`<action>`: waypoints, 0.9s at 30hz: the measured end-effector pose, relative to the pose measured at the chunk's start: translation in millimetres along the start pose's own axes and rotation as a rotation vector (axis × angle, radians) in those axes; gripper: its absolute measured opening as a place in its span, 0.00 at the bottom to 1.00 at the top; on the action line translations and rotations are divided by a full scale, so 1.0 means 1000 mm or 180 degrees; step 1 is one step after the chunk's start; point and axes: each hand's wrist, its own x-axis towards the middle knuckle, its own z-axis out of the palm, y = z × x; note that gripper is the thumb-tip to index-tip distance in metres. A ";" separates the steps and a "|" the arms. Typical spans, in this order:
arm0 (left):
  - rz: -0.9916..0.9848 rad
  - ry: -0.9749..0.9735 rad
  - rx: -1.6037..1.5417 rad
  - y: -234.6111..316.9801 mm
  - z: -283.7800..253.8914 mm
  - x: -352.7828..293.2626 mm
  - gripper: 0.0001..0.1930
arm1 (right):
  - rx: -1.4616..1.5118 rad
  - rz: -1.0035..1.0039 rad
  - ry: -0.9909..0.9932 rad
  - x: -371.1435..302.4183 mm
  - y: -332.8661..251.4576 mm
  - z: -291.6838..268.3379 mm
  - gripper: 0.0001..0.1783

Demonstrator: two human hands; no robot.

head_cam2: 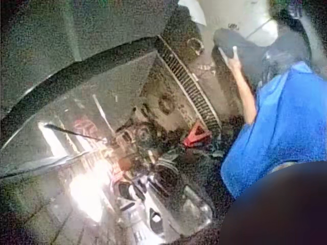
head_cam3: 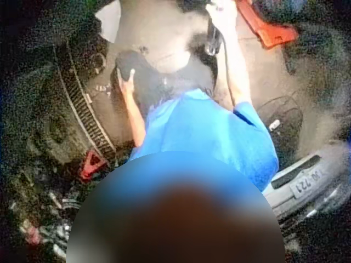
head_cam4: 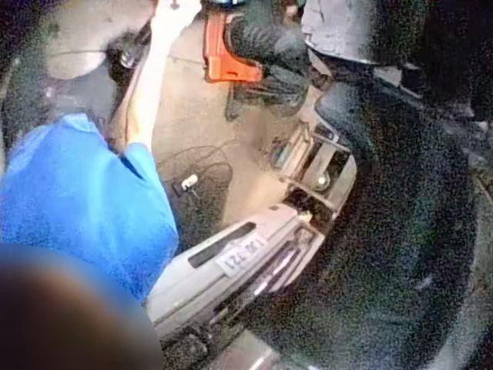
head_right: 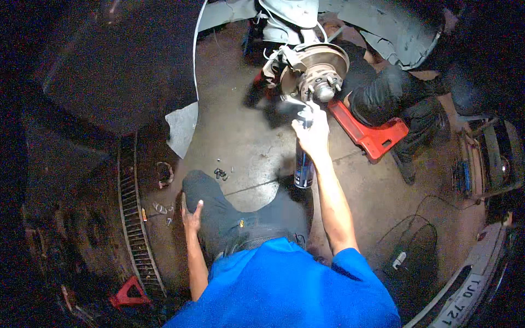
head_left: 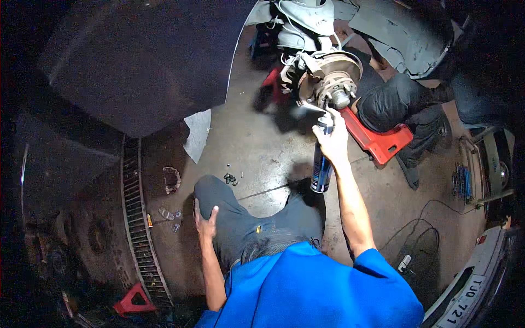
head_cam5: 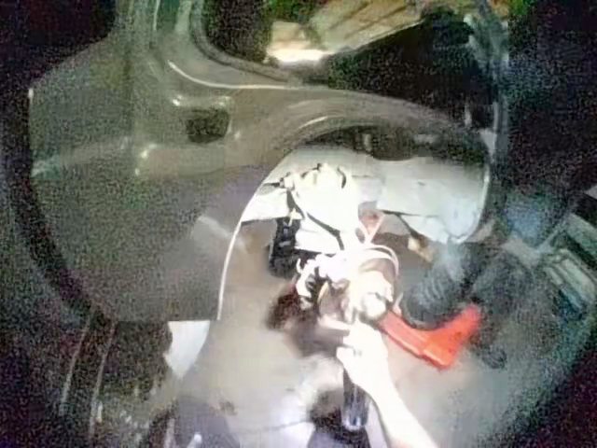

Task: Servicing the brake assembly of a vehicle by cleaning components and applying spray to the rotor.

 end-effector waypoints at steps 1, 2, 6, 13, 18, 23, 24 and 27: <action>0.0059 -0.0004 0.0056 0.001 0.001 0.002 0.48 | 0.0117 0.0095 0.0069 0.002 -0.005 0.000 0.35; 0.0051 0.0005 0.0045 0.001 0.000 0.002 0.48 | 0.0136 0.0068 0.0005 0.001 -0.009 0.000 0.35; -0.0066 -0.0077 0.0035 0.005 0.003 0.002 0.50 | -0.0239 -0.0529 0.0111 0.011 -0.013 0.022 0.36; -0.0348 -0.0155 0.0113 0.014 0.001 -0.003 0.50 | 0.0023 -0.0658 0.0425 0.071 -0.035 0.050 0.32; -0.0233 -0.0098 0.0004 0.011 0.003 -0.002 0.50 | 0.0217 -0.0584 0.0720 0.077 -0.023 0.052 0.35; -0.0150 -0.0112 -0.0041 0.002 0.001 -0.001 0.50 | 0.0172 -0.0475 0.0406 0.074 -0.024 0.054 0.34; -0.0119 -0.0110 -0.0036 0.002 0.001 0.001 0.50 | 0.0145 -0.0422 0.0493 0.076 -0.027 0.051 0.33; -0.0058 -0.0109 -0.0030 -0.002 0.000 0.001 0.50 | -0.0267 -0.0405 0.0341 0.067 -0.031 0.054 0.34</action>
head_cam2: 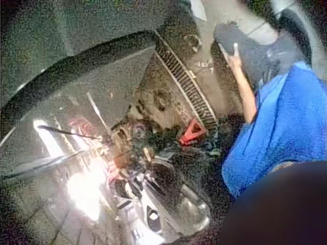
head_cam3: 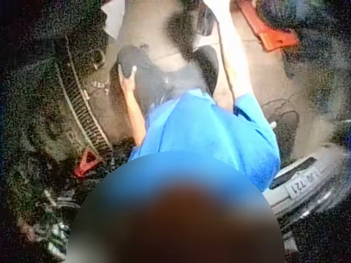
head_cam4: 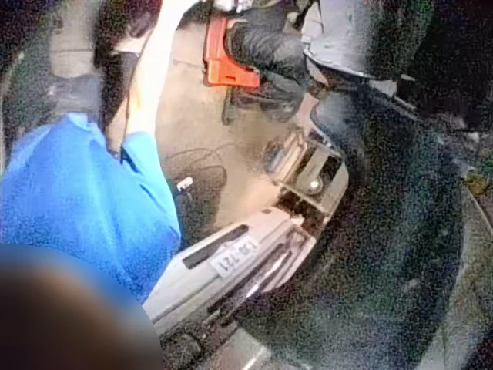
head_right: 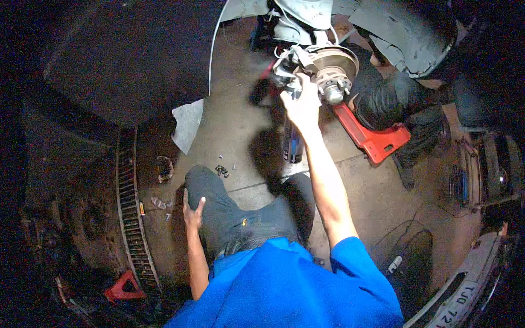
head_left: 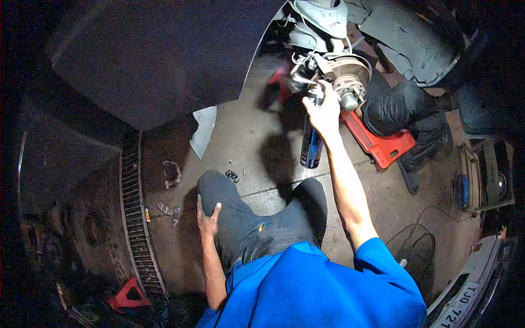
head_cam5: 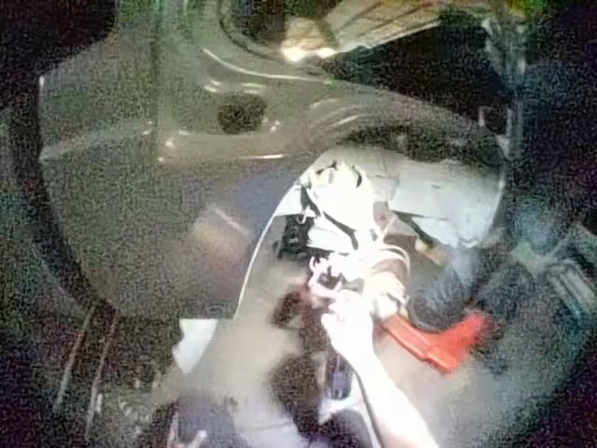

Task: Servicing the brake assembly of a vehicle by cleaning components and applying spray to the rotor.

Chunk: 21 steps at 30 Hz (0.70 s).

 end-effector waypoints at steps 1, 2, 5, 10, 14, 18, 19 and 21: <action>0.0022 0.0018 -0.0040 0.001 0.002 0.001 0.49 | -0.0050 0.0007 0.0046 -0.004 -0.001 0.000 0.34; 0.0042 0.0003 -0.0035 0.001 0.003 0.002 0.49 | -0.0099 0.0013 0.0089 -0.007 -0.001 0.000 0.34; -0.0025 0.0013 -0.0057 0.002 0.001 0.001 0.48 | -0.0025 0.0369 -0.0312 -0.024 0.009 0.007 0.38; 0.0014 0.0022 -0.0009 0.005 0.000 0.001 0.49 | 0.0211 0.0303 -0.0052 -0.042 0.006 0.015 0.37; -0.0058 0.0016 -0.0131 0.006 0.000 0.001 0.49 | 0.0314 0.0407 -0.0302 -0.031 -0.009 0.016 0.35; -0.0134 0.0044 -0.0047 0.011 -0.002 -0.002 0.49 | 0.0130 0.0104 0.0033 -0.010 -0.015 0.011 0.34; -0.0150 -0.0004 -0.0086 0.014 0.001 -0.003 0.49 | 0.0192 0.0013 0.0193 0.000 -0.010 0.006 0.35; -0.0153 0.0026 -0.0098 0.015 0.000 -0.004 0.49 | 0.0230 -0.0047 0.0411 0.015 -0.001 0.005 0.36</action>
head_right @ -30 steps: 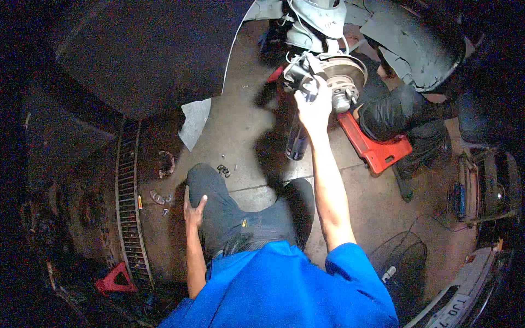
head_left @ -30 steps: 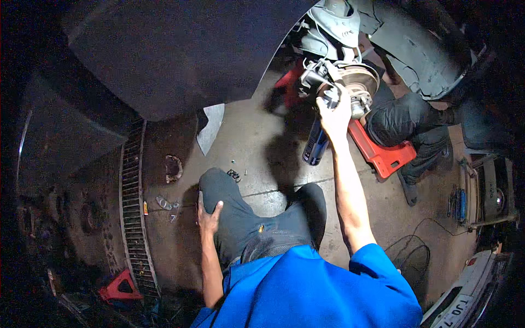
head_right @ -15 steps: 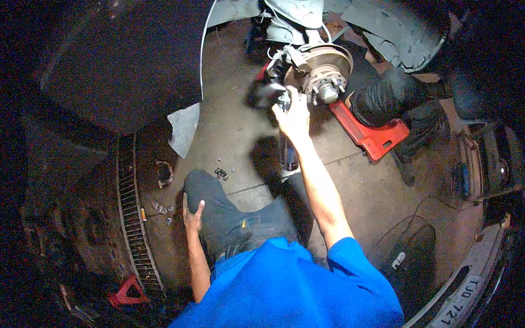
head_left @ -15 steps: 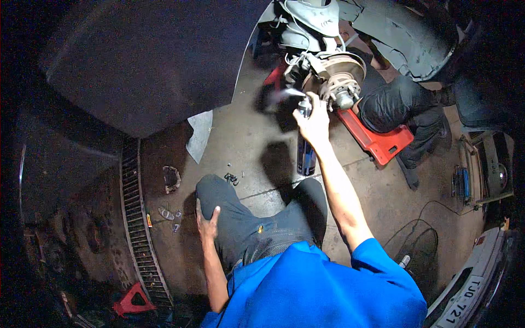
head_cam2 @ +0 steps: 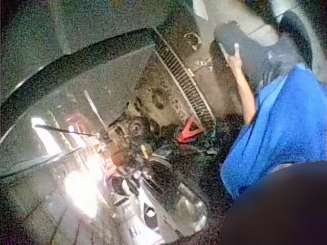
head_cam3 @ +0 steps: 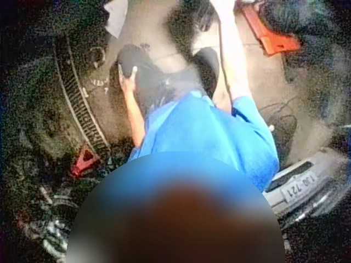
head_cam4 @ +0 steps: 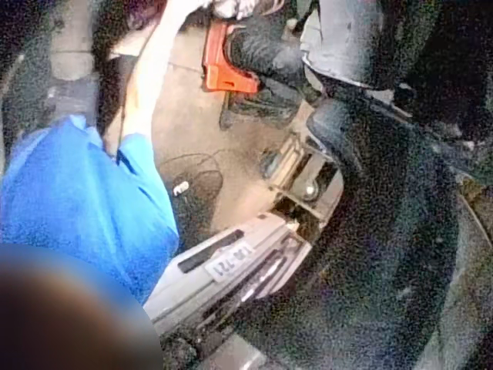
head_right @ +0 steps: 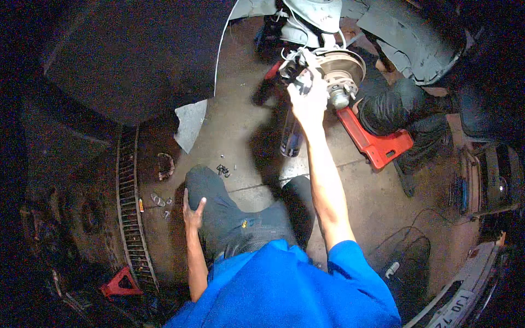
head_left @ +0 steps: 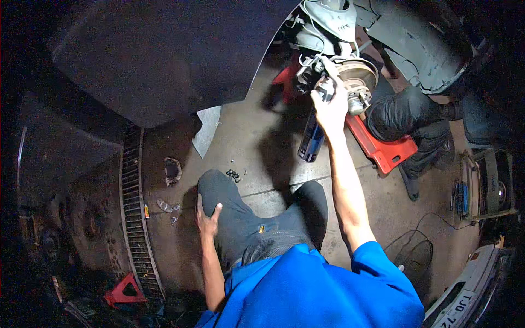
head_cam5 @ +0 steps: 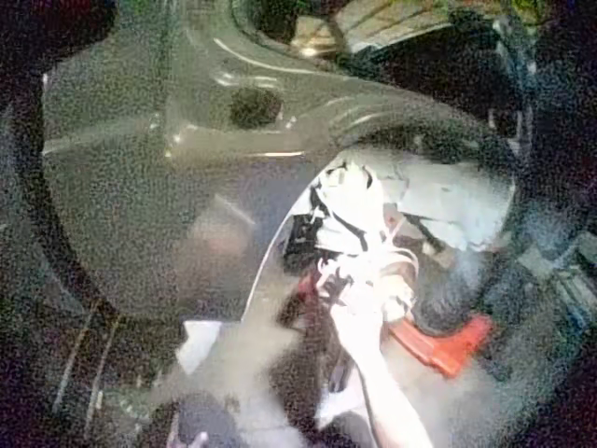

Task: Servicing the brake assembly of a vehicle by cleaning components and applying spray to the rotor.

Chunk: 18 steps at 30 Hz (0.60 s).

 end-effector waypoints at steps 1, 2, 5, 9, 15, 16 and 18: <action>0.0024 0.0027 -0.0017 0.001 0.001 0.001 0.49 | -0.0035 0.0013 -0.0063 0.004 0.004 0.001 0.36; 0.0024 0.0025 -0.0022 0.001 0.001 0.001 0.49 | -0.0016 0.0075 -0.0129 0.006 0.008 0.002 0.36; -0.0031 0.0011 0.0046 -0.001 -0.001 0.001 0.50 | 0.0367 0.0171 -0.0179 0.006 0.008 0.000 0.34; 0.0019 -0.0013 0.0061 -0.005 0.000 0.004 0.50 | 0.0673 0.0679 -0.0289 0.002 0.000 -0.003 0.33; 0.0012 -0.0054 0.0048 -0.006 0.002 0.006 0.50 | 0.0521 0.0312 0.0098 -0.002 0.004 0.007 0.33; 0.0024 -0.0061 0.0081 -0.005 0.002 0.006 0.50 | 0.0450 0.0359 -0.0049 -0.004 0.005 0.006 0.34; 0.0010 -0.0076 0.0112 -0.004 0.001 0.006 0.50 | 0.0205 0.0215 -0.0076 -0.006 0.010 0.007 0.35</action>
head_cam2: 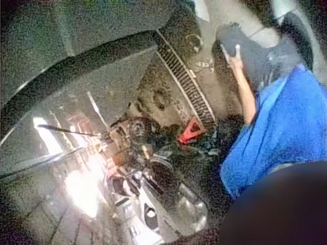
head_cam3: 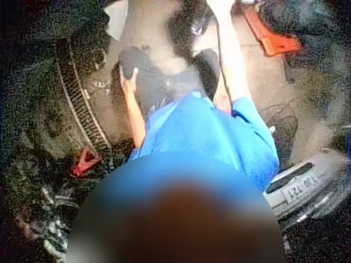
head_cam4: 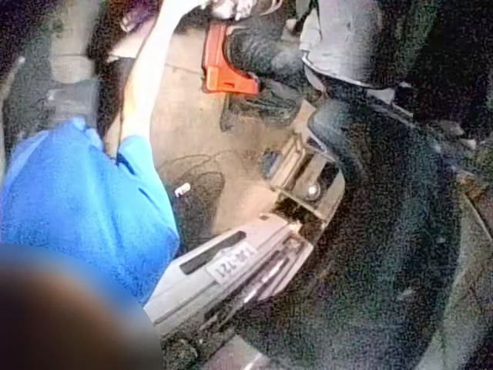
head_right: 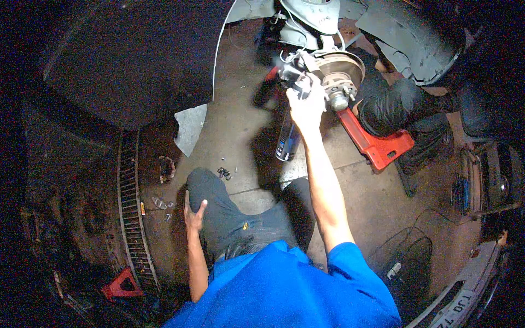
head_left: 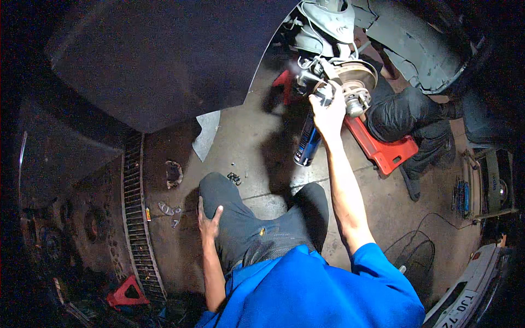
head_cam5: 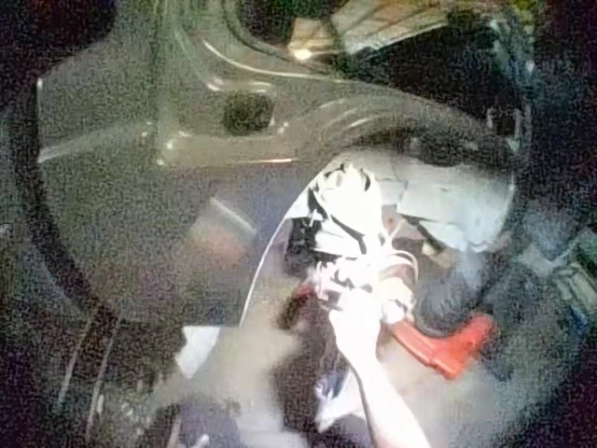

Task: Servicing the brake assembly of a vehicle by cleaning components and applying spray to the rotor.

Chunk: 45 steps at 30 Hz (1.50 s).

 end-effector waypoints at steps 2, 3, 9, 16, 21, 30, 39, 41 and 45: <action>-0.0021 -0.0011 0.0032 -0.001 -0.001 0.000 0.50 | 0.0081 0.0081 -0.0056 0.000 -0.003 -0.002 0.35; 0.0023 -0.0010 0.0024 -0.004 0.000 0.001 0.49 | 0.0159 0.0161 -0.0115 -0.001 -0.005 -0.002 0.35; 0.0061 0.0023 0.0047 -0.005 0.001 0.001 0.49 | -0.0614 -0.0057 -0.0044 -0.016 -0.011 0.001 0.36; 0.0089 0.0026 -0.0119 -0.004 0.000 0.000 0.49 | -0.0423 0.0249 -0.0356 -0.039 -0.009 -0.002 0.36; -0.0049 -0.0002 -0.0132 0.005 0.000 -0.002 0.50 | -0.0242 0.0244 -0.0265 -0.049 0.006 0.000 0.35; 0.0070 0.0030 -0.0283 -0.011 0.003 0.000 0.51 | -0.0896 0.0084 -0.0711 -0.048 -0.003 -0.014 0.38; 0.0096 -0.0088 -0.0550 -0.012 0.005 -0.009 0.51 | -0.1099 -0.0530 -0.1816 0.048 -0.048 -0.040 0.48; 0.0101 -0.0074 -0.0585 -0.013 0.006 -0.011 0.51 | -0.1677 -0.0823 -0.1969 0.068 -0.036 -0.033 0.52; 0.0056 -0.0055 -0.0473 -0.019 0.006 -0.013 0.50 | -0.1994 -0.0504 -0.2392 0.089 -0.037 -0.020 0.49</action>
